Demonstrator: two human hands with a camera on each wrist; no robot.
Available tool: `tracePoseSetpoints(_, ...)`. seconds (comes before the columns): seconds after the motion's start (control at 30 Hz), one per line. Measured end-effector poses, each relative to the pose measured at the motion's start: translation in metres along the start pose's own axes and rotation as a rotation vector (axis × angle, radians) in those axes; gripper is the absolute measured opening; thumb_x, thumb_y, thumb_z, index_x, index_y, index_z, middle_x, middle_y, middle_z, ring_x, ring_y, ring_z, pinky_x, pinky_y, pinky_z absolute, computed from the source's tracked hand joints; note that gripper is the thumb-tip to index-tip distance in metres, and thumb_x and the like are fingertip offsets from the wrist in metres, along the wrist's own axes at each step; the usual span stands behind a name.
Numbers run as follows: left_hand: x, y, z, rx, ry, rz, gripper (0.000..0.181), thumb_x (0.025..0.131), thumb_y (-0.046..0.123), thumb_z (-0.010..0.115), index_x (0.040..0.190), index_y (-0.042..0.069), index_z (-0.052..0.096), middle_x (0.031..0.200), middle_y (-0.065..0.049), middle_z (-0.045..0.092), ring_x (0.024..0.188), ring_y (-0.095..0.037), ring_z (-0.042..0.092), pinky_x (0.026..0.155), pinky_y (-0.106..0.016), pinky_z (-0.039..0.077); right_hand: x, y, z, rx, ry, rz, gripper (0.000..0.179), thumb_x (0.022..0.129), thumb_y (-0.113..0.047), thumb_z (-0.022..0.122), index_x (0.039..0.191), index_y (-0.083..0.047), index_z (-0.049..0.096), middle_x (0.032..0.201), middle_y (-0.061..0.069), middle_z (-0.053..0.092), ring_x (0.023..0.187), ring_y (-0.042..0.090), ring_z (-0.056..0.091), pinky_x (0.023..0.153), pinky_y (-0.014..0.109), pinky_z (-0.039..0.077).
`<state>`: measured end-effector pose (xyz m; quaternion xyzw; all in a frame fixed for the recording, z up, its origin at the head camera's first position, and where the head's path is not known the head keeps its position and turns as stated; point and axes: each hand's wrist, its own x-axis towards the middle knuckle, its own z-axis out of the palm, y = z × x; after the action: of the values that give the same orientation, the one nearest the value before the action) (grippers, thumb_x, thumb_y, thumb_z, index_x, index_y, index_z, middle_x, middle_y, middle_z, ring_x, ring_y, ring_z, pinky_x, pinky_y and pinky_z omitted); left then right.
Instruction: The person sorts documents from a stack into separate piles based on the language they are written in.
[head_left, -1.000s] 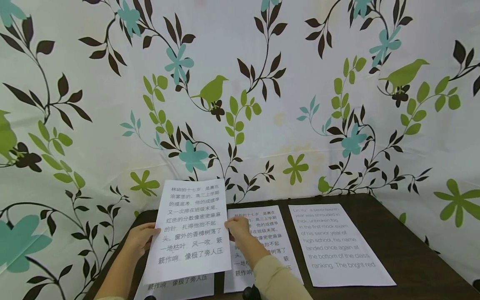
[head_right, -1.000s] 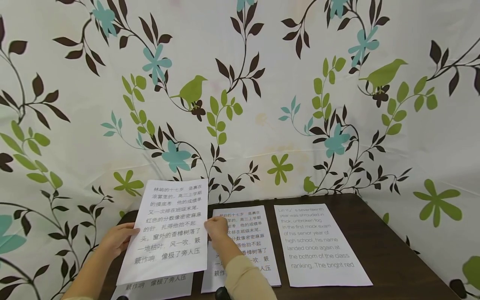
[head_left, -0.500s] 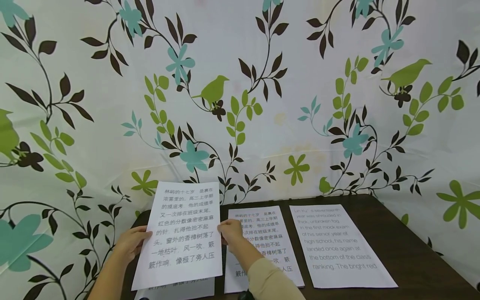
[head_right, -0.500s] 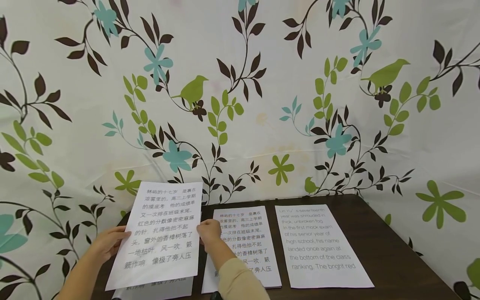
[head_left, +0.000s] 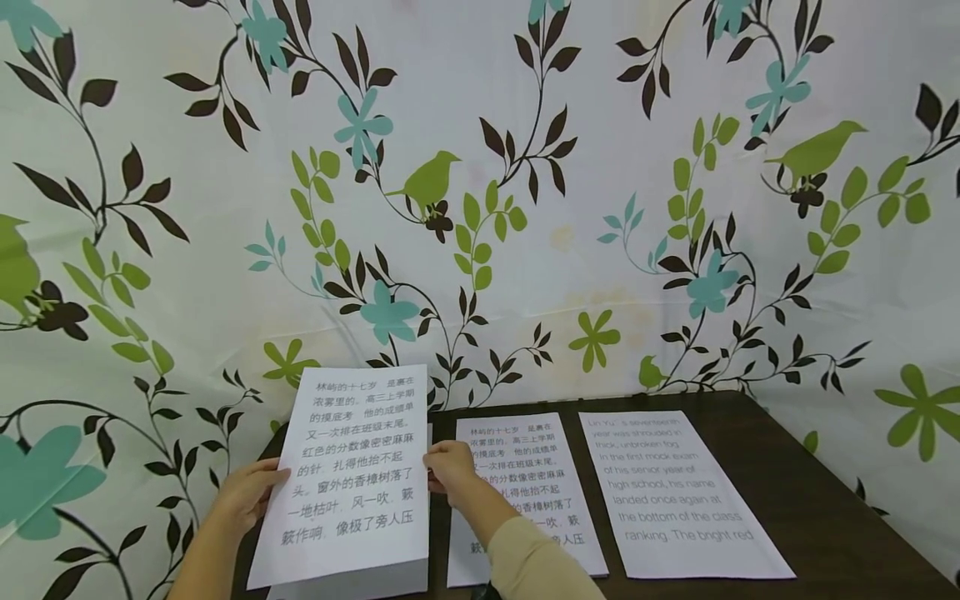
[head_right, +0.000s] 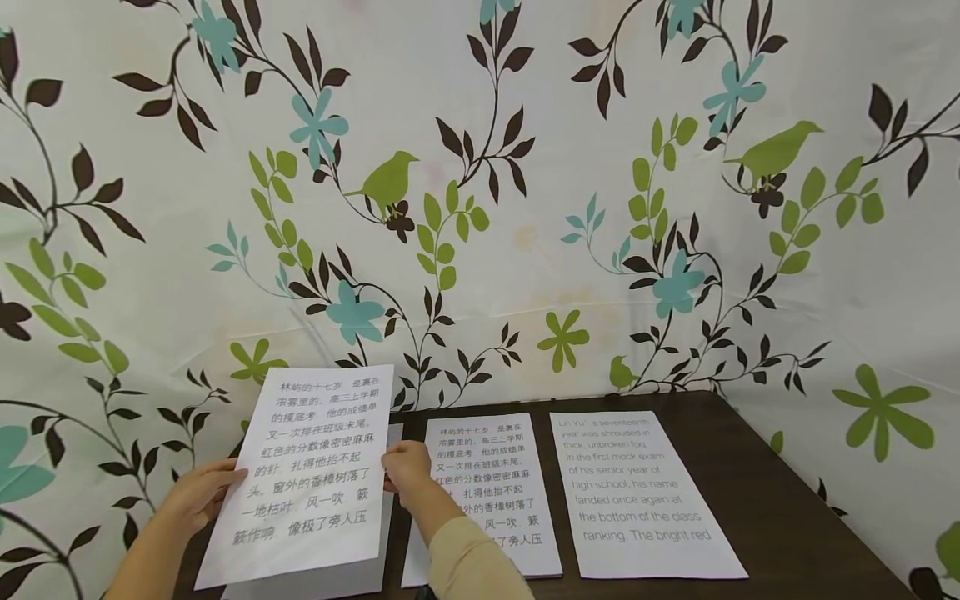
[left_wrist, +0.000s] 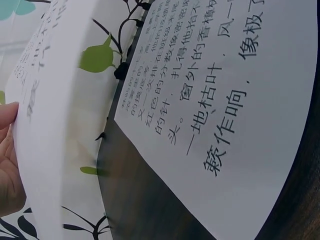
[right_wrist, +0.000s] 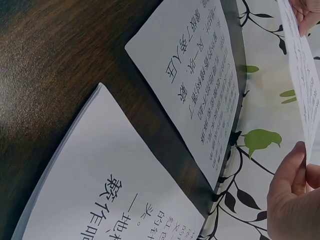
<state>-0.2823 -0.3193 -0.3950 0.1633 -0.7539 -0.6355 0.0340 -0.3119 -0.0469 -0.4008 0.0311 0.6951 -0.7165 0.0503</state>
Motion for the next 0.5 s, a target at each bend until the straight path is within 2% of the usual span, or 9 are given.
tracePoseSetpoints(0.23, 0.0000, -0.0039, -0.0034, 0.001, 0.006, -0.015, 0.052, 0.081, 0.005, 0.055, 0.124, -0.012, 0.031, 0.074, -0.004, 0.059, 0.065, -0.021, 0.058, 0.059, -0.034, 0.047, -0.0018, 0.0017, 0.0025, 0.015, -0.033, -0.010, 0.015, 0.073, 0.006, 0.053, 0.086, 0.004, 0.061, 0.063, 0.008, 0.055, 0.049, 0.013, 0.053, 0.047, 0.026, 0.049)
tracePoseSetpoints(0.5, 0.0006, -0.0078, -0.0065, 0.012, 0.011, -0.033, 0.053, 0.082, 0.004, 0.054, 0.125, -0.013, 0.029, 0.074, -0.004, 0.058, 0.065, -0.020, 0.057, 0.059, -0.034, 0.047, -0.0021, 0.0043, 0.0047, 0.028, -0.080, 0.034, 0.015, 0.073, 0.009, 0.052, 0.085, 0.004, 0.060, 0.063, 0.009, 0.056, 0.046, 0.012, 0.053, 0.047, 0.024, 0.049)
